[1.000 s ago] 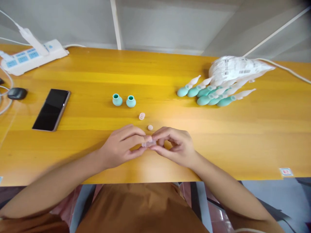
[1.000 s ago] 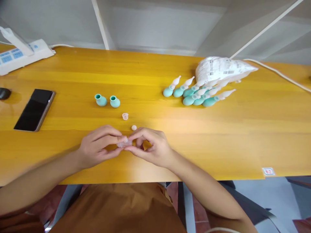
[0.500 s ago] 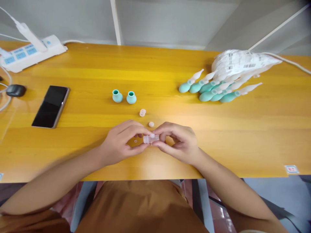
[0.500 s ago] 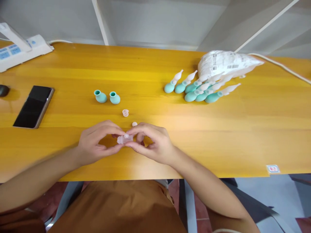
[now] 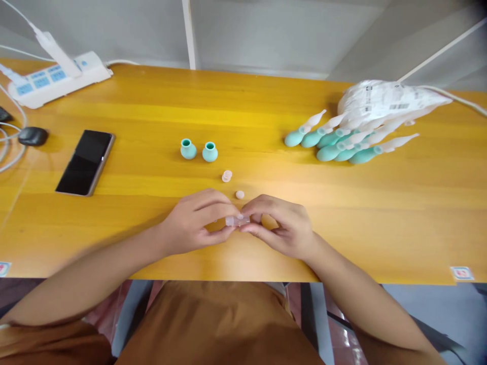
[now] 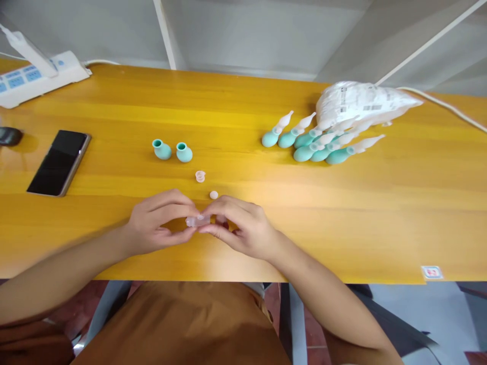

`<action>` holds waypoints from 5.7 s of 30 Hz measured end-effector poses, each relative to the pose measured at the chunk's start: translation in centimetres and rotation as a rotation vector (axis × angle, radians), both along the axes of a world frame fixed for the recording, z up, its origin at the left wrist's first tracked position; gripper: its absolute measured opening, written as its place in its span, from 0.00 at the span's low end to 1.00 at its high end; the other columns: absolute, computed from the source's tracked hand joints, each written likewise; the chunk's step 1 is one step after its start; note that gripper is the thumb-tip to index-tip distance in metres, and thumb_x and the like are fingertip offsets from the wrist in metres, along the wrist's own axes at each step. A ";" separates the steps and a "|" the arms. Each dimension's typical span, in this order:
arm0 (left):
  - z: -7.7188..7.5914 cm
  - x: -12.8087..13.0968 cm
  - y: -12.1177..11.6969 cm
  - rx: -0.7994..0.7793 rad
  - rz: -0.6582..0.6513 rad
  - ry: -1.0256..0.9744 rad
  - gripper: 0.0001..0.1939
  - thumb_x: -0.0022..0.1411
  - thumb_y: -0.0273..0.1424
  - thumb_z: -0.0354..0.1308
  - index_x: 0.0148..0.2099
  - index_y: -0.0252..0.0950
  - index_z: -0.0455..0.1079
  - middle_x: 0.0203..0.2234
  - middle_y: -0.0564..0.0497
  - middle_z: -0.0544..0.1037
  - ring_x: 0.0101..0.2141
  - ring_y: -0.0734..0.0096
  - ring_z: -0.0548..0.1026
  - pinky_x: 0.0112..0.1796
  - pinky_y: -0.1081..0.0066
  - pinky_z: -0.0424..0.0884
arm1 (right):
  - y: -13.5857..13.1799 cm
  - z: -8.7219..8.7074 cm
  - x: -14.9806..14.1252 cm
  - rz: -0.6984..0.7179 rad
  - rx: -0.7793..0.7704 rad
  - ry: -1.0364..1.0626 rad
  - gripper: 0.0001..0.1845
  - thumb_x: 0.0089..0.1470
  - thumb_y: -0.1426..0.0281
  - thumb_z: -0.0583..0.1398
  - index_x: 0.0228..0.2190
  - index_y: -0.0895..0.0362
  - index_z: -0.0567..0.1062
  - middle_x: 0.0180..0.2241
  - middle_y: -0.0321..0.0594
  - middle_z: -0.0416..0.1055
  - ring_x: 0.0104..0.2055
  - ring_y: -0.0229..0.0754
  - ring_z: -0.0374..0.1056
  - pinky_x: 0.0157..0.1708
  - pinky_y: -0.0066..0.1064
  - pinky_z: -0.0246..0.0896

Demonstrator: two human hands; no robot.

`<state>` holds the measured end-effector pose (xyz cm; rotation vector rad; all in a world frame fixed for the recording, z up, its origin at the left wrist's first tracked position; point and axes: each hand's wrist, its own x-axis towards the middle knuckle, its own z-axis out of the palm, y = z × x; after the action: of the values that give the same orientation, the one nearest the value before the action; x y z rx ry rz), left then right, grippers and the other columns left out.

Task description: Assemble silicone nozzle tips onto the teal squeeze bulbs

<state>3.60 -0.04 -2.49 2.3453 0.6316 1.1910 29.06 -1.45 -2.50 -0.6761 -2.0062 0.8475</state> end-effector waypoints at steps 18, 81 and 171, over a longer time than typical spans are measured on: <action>-0.2 -0.3 -0.2 0.001 0.027 0.060 0.13 0.76 0.28 0.68 0.59 0.38 0.73 0.42 0.48 0.87 0.39 0.68 0.86 0.42 0.70 0.82 | -0.3 -0.8 -0.2 -0.036 -0.120 0.108 0.23 0.65 0.70 0.75 0.58 0.52 0.78 0.41 0.37 0.83 0.29 0.34 0.74 0.33 0.27 0.77; 1.1 -0.8 -0.4 0.030 -0.037 -0.108 0.12 0.70 0.19 0.71 0.52 0.35 0.77 0.44 0.43 0.86 0.43 0.65 0.87 0.46 0.69 0.84 | 3.1 0.2 3.0 0.081 -0.204 -0.525 0.05 0.68 0.74 0.68 0.44 0.54 0.80 0.40 0.39 0.77 0.37 0.42 0.74 0.37 0.32 0.67; -1.4 -0.5 -0.1 -0.204 0.148 -0.011 0.13 0.75 0.39 0.72 0.42 0.38 0.75 0.35 0.51 0.88 0.32 0.71 0.85 0.34 0.73 0.78 | 1.3 -2.4 -0.3 -0.013 -0.517 0.312 0.13 0.68 0.60 0.73 0.39 0.54 0.79 0.38 0.40 0.83 0.31 0.38 0.80 0.32 0.31 0.81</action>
<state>3.08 -0.18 -3.85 2.1518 0.8919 1.1418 28.77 -0.14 -4.89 -0.7812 -1.5090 1.3929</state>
